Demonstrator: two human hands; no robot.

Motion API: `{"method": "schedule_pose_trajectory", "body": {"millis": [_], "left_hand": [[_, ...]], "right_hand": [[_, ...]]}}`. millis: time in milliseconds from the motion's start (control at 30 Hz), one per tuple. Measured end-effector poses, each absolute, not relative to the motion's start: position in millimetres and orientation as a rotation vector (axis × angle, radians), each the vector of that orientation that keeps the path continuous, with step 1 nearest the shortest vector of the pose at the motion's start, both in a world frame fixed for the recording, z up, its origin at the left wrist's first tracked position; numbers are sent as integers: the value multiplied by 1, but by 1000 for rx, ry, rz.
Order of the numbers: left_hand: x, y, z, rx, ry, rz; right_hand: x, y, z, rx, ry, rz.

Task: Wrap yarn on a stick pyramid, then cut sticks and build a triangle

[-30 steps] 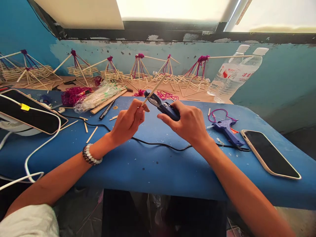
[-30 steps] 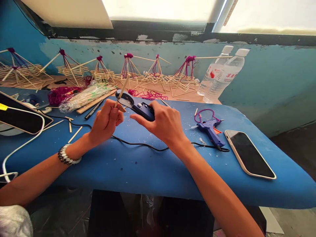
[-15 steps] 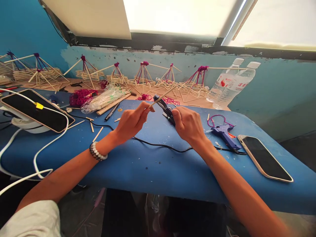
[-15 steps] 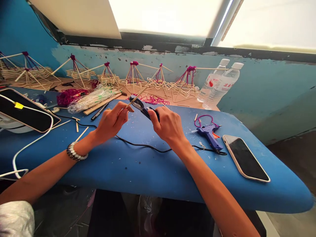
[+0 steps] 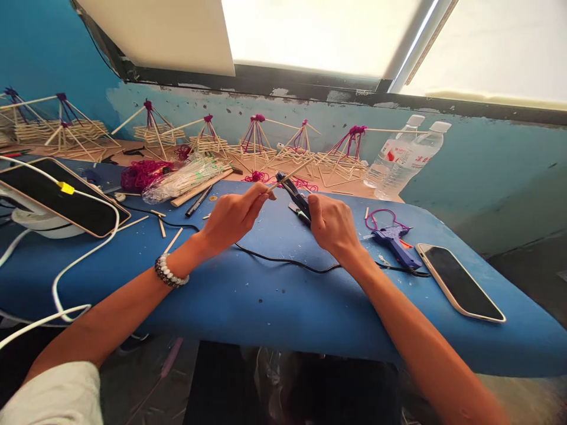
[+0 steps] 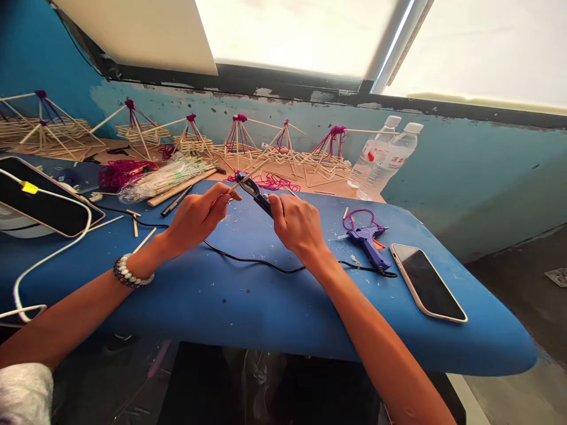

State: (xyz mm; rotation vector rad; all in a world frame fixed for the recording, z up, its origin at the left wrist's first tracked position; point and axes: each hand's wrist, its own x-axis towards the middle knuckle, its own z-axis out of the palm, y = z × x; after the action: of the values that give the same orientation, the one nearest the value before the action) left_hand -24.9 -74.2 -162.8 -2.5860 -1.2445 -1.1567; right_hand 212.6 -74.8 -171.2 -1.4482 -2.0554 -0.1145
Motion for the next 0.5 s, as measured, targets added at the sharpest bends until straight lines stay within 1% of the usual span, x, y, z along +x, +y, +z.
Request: {"method": "schedule_pose_trajectory", "body": {"millis": [500], "left_hand": [[-22, -75, -163, -2665, -1337, -1188]], "right_hand": [[212, -68, -177, -1474, -1996, -147]]}}
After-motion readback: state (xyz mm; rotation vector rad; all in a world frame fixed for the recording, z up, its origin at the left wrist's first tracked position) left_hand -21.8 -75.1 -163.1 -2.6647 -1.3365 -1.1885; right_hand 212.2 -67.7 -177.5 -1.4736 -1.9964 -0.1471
